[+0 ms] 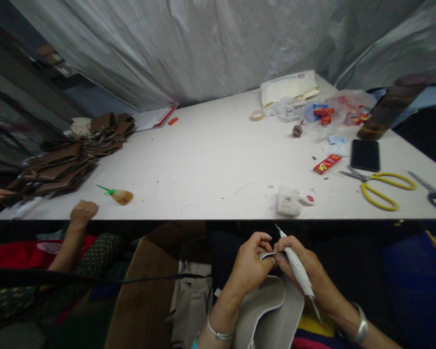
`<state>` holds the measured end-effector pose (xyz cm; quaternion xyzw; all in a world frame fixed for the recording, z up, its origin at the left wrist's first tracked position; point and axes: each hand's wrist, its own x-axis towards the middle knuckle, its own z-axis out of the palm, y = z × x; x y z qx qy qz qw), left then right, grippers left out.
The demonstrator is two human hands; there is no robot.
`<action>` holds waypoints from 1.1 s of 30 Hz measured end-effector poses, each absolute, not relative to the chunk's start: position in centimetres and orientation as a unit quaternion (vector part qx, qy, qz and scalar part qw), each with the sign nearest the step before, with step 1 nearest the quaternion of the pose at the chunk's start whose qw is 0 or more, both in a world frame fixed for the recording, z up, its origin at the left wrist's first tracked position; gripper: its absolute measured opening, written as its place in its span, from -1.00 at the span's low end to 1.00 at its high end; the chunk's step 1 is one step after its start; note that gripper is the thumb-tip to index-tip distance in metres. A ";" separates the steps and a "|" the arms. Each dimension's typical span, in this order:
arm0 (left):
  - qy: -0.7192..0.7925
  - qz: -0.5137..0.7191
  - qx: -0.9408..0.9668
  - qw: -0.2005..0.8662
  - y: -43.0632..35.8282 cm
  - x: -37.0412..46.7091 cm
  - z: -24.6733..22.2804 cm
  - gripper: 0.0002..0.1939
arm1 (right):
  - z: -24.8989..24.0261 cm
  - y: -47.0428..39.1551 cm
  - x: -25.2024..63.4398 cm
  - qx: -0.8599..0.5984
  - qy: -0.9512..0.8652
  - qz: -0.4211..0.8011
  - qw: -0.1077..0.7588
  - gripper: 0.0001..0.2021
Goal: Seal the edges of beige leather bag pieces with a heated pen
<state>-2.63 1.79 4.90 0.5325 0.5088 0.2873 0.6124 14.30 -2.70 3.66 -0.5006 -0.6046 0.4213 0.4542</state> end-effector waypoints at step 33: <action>0.513 0.284 0.558 0.587 1.6 -2.7 4.6 -0.50 | 3.0 -2.7 15.1 -0.510 -0.626 0.429 0.405 -0.93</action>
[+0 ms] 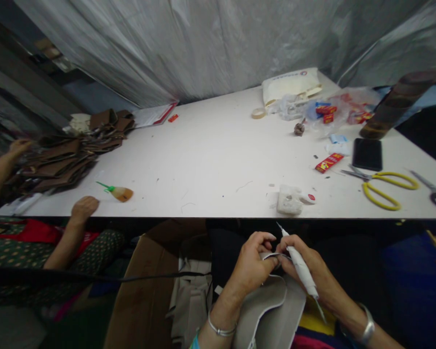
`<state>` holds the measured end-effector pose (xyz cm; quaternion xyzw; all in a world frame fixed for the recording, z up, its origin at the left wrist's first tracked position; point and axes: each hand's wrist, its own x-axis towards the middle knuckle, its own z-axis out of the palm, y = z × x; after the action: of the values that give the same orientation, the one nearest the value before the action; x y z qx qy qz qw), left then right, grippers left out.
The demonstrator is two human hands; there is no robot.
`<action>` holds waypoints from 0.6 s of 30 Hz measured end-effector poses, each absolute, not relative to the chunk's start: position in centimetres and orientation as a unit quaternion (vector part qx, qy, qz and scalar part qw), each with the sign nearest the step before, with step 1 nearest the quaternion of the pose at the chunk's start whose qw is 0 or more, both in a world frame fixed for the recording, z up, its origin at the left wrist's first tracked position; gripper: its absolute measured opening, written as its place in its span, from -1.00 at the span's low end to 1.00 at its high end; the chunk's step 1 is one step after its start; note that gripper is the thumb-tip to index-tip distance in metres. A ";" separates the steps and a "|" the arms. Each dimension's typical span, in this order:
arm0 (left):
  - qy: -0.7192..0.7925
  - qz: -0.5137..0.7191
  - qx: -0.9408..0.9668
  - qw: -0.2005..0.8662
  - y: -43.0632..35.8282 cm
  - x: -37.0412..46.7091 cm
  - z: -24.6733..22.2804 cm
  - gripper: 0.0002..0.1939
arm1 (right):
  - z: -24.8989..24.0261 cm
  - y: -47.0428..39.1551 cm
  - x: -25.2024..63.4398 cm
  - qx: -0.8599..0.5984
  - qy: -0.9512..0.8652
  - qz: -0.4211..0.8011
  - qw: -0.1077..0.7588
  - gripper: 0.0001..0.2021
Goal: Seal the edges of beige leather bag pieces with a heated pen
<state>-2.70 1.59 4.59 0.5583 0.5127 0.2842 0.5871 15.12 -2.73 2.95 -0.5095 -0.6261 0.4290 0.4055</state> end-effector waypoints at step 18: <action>0.492 0.305 0.544 0.607 1.7 -3.0 4.4 -0.51 | 0.6 -2.4 16.8 -0.497 -0.586 0.506 0.392 -0.74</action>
<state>-2.98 1.66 4.38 0.5442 0.4923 0.3047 0.6072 16.78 -2.38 0.59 -0.4973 -0.5858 0.5059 0.3920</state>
